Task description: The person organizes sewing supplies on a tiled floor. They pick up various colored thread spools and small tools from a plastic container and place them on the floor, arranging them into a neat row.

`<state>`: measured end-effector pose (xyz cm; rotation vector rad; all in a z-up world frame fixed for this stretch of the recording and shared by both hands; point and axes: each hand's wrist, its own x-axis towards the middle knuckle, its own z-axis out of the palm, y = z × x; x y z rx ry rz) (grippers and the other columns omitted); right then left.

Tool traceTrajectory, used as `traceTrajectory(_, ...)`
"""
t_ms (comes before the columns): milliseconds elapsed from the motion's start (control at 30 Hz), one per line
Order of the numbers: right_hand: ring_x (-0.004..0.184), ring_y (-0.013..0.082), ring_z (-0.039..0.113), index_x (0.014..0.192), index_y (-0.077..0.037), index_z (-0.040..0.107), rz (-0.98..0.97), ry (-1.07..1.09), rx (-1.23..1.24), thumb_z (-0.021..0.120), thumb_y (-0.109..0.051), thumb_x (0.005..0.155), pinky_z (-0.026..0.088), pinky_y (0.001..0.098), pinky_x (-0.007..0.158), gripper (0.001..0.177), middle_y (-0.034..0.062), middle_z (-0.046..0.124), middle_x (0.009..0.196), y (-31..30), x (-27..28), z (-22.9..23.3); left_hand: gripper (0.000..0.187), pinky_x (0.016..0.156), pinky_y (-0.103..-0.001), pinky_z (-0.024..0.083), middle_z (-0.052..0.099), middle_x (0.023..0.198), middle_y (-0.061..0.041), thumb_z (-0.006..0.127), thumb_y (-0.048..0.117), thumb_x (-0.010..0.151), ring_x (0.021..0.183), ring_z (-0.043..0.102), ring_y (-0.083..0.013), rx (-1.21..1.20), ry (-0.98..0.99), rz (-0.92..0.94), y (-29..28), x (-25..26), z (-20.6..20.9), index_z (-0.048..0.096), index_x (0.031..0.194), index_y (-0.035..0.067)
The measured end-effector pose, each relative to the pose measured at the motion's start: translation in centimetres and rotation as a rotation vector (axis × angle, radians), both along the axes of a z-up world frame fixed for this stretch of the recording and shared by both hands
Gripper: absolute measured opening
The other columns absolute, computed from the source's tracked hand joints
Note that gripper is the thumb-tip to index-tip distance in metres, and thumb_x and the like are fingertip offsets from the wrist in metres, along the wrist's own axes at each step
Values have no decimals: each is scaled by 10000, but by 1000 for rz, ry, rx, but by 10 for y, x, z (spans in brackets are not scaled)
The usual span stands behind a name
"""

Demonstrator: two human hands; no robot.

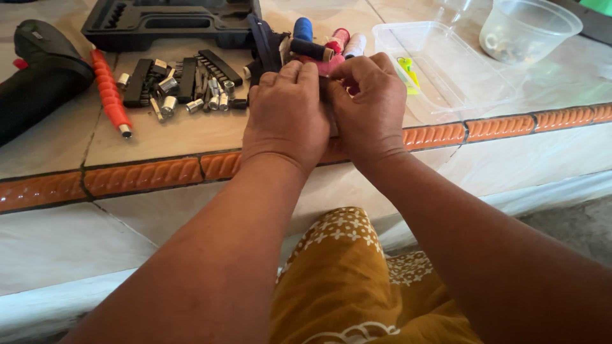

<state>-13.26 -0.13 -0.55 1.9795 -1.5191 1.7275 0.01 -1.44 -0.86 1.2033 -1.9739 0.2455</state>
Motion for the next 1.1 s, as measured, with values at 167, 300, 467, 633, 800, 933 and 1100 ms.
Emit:
traceTrajectory(167,780,161,654,970,-34,746,99,-28,-20,791,-61,927,555,293,701,68,81,640,936,8,2,1,388,878,-491,492,691,1193,-156,575,183,934,1007,641,-384,-85,67,-34,2,0,1,612,1295,45)
traceTrajectory(300,781,147,660,966,-34,771,87,-24,-3,830,-78,898,551,283,716,100,73,672,920,10,1,8,328,886,-487,498,691,1188,-155,574,193,948,1036,644,-379,-44,52,-23,2,1,2,619,1237,47)
traceTrajectory(467,776,90,663,943,-37,779,165,-149,87,832,-65,879,555,246,711,87,38,676,948,17,1,12,280,891,-488,500,686,1187,-144,591,227,938,1034,641,-378,8,35,-10,3,0,3,633,1155,54)
traceTrajectory(633,747,51,634,985,-19,770,184,-238,55,792,-35,935,534,217,681,58,16,730,886,21,-4,22,300,881,-489,498,680,1169,-149,595,230,945,1007,637,-379,-31,39,-20,2,0,4,654,1176,49)
traceTrajectory(800,752,44,670,1006,1,762,158,-215,-91,764,24,964,527,202,675,48,10,764,874,20,-36,55,279,874,-489,492,678,1173,-147,600,273,972,1001,632,-374,-44,37,-10,3,-1,3,668,1117,44)
traceTrajectory(933,711,55,625,970,3,749,-53,-19,-165,779,32,939,499,211,646,52,30,739,842,29,-62,68,273,879,-487,493,679,1161,-140,620,272,947,1005,633,-370,-18,40,-21,4,-1,4,662,1097,48)
traceTrajectory(1100,784,78,653,1005,31,718,-61,139,-218,765,64,884,531,250,685,133,109,682,975,37,-65,59,274,875,-484,496,680,1158,-143,628,279,934,996,632,-369,-9,27,-11,5,-1,6,661,1079,49)
